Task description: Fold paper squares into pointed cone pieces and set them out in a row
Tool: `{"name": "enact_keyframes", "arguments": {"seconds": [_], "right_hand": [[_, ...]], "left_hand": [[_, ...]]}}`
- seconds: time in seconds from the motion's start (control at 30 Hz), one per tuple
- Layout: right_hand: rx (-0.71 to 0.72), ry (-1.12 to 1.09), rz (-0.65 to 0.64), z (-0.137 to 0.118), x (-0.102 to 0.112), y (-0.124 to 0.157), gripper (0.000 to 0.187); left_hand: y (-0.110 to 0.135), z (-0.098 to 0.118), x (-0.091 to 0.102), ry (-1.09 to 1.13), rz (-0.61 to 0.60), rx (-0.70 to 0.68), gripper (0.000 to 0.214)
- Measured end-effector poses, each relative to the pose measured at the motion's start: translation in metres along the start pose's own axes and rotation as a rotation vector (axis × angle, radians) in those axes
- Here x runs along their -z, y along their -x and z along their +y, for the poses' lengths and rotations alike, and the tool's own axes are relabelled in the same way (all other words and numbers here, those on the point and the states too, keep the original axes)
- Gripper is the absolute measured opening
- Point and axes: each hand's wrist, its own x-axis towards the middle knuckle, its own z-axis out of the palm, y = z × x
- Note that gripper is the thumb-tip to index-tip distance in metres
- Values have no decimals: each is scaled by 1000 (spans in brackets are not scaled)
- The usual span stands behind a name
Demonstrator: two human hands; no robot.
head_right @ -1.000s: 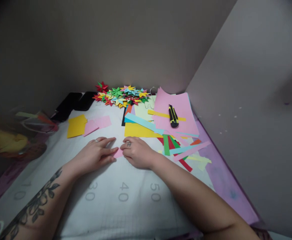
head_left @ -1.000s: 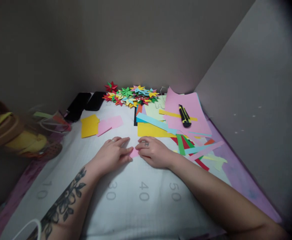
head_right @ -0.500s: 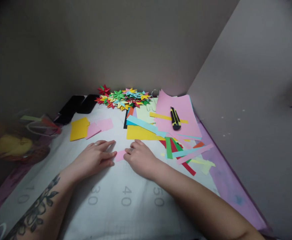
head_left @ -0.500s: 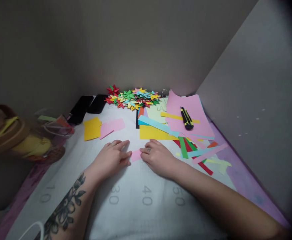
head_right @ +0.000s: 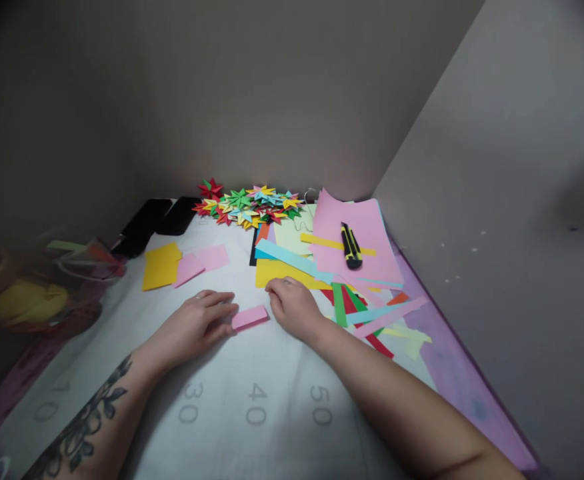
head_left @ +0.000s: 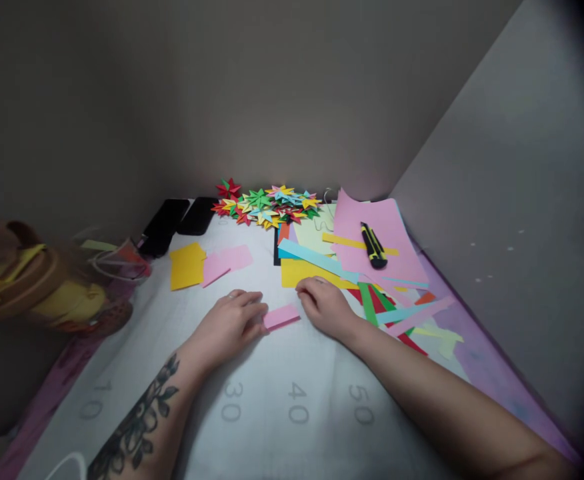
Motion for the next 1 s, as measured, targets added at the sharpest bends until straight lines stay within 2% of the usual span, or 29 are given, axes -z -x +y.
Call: {"name": "enact_keyframes", "arguments": {"seconds": [0.13, 0.27, 0.43, 0.6, 0.8, 1.0], "right_hand": [[40, -117, -69, 2, -2, 1, 20], [69, -138, -91, 2, -4, 0, 24], [164, -83, -140, 2, -4, -4, 22], [198, 12, -178, -1, -4, -6, 18], [266, 72, -99, 3, -11, -12, 18], [265, 109, -49, 5, -15, -17, 18]], "left_hand": [[0, 2, 0, 16, 19, 2, 35], [0, 2, -1, 2, 12, 1, 34], [1, 1, -2, -1, 19, 2, 35], [2, 1, -1, -13, 16, 4, 36], [0, 6, 2, -80, -22, 16, 36], [-1, 10, 3, -130, -31, 11, 35]]}}
